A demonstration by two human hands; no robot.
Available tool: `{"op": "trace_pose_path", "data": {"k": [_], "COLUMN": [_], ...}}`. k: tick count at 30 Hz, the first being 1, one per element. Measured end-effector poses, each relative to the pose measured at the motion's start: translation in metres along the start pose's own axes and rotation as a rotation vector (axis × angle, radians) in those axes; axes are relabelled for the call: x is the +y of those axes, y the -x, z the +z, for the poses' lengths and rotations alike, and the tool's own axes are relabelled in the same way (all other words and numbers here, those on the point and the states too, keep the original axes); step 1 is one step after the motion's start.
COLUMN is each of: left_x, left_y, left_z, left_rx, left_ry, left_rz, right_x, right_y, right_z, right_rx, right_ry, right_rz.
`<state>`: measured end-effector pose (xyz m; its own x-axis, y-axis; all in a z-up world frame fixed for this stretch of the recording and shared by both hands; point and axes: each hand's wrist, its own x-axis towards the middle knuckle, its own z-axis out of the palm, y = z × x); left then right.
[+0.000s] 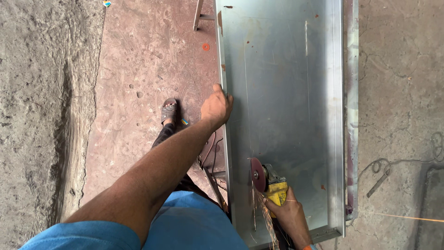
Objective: The person uses an angle grinder to cut a rectangular section out of a large metal sheet while holding the sheet in place by hand.
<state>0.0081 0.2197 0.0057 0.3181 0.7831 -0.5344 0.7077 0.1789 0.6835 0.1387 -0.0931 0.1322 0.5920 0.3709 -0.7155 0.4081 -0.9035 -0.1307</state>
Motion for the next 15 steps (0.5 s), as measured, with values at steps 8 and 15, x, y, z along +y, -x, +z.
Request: {"op": "trace_pose_path", "data": {"k": [8, 15], "left_x": [0.004, -0.013], "left_y": [0.003, -0.015], "left_z": [-0.002, 0.019], "left_rx": [-0.012, -0.035], "left_ry": [0.006, -0.19], "left_rz": [-0.021, 0.076], "right_x": [0.009, -0.003], "right_y": [-0.002, 0.002], "right_z": [0.012, 0.006], "right_rx": [-0.002, -0.016], "right_ry": [-0.08, -0.04], "right_rz": [0.001, 0.062]}}
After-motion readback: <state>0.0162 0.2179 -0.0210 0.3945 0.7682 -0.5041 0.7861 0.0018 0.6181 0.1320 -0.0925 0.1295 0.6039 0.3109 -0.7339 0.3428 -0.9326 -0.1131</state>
